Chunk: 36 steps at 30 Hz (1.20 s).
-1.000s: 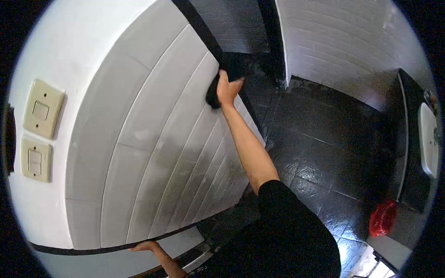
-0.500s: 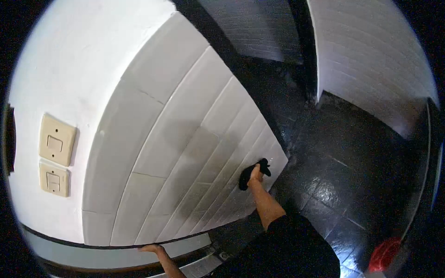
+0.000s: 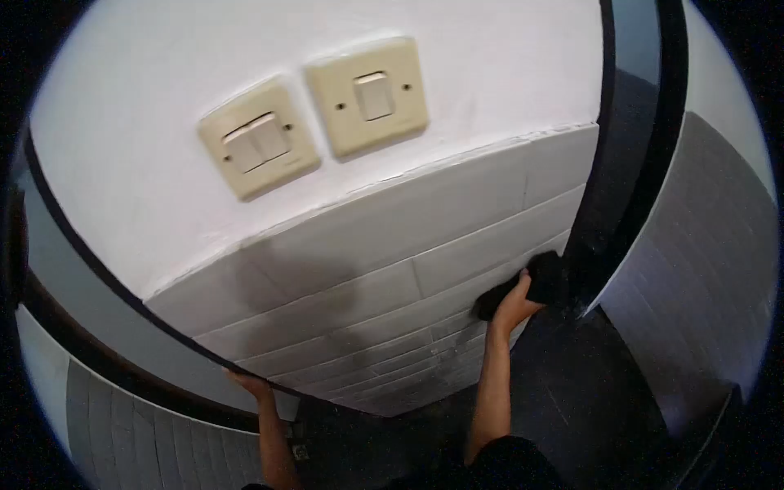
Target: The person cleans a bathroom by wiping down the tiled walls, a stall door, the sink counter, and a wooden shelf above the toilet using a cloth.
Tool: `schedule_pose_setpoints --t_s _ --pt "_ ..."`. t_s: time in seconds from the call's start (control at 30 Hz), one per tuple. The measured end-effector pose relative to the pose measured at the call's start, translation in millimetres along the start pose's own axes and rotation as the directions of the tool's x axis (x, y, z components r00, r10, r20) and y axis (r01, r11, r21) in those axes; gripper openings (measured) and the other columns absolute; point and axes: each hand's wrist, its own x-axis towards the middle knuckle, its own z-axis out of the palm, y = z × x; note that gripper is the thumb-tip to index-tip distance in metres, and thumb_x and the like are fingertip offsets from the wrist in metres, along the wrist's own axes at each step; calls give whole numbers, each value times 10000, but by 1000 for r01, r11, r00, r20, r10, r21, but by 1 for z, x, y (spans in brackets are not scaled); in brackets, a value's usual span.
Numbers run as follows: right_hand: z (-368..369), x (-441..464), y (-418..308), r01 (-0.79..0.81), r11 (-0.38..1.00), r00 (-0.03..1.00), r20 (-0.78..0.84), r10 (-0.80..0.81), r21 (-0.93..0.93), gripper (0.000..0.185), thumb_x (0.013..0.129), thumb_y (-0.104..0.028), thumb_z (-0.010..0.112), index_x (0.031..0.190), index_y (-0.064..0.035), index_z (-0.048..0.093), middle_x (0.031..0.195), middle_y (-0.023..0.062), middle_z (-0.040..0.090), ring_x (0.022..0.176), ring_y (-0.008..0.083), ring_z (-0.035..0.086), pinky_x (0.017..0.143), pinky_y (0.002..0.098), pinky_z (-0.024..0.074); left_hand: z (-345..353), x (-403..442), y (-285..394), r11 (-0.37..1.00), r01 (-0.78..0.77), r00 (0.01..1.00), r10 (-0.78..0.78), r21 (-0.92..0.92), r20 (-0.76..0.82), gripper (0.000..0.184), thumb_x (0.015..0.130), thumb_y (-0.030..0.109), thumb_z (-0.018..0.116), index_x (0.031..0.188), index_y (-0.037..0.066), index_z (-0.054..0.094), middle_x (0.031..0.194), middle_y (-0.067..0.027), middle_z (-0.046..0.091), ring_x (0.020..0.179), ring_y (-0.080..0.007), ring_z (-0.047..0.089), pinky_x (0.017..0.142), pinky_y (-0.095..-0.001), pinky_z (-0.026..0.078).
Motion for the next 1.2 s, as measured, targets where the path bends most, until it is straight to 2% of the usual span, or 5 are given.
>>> schedule_pose_setpoints --t_s 0.37,0.5,0.97,1.03,1.2 --pt "46 -317 -154 711 629 406 546 -733 315 620 736 -90 705 1328 -81 522 1223 151 372 1203 344 367 1015 471 296 -53 -76 112 952 28 973 -95 305 209 523 986 408 426 1368 53 451 1317 -199 501 1247 -357 441 1048 -417 317" --pt "36 -391 -144 763 580 381 526 -760 285 635 749 -283 726 1343 -174 527 1172 120 418 1122 314 379 927 448 306 -207 -165 57 691 703 612 -708 168 352 539 949 470 514 1292 55 528 1222 -126 581 1069 -248 588 924 -367 452" --pt "-37 -730 -246 -289 956 204 973 113 -51 400 849 -88 668 1196 66 542 1169 151 599 1069 283 572 976 393 416 -620 -285 55 612 706 551 -156 358 -820 171 856 124 633 991 20 652 834 -110 666 738 -189 628 696 -302 501" --pt "-36 -792 -242 -610 787 -124 992 27 -97 463 862 -108 665 1243 90 491 1236 177 546 1101 258 537 1005 372 385 -616 -301 38 589 737 499 -144 331 -855 169 862 135 630 988 25 649 836 -95 658 724 -176 613 680 -303 497" --pt "-36 -953 -274 -717 666 -57 935 -351 206 600 796 46 594 1367 21 410 1380 200 427 1288 323 424 1090 404 326 -600 -405 -39 459 850 387 -209 260 -898 254 892 197 571 1094 46 605 866 -99 651 708 -186 603 644 -325 500"
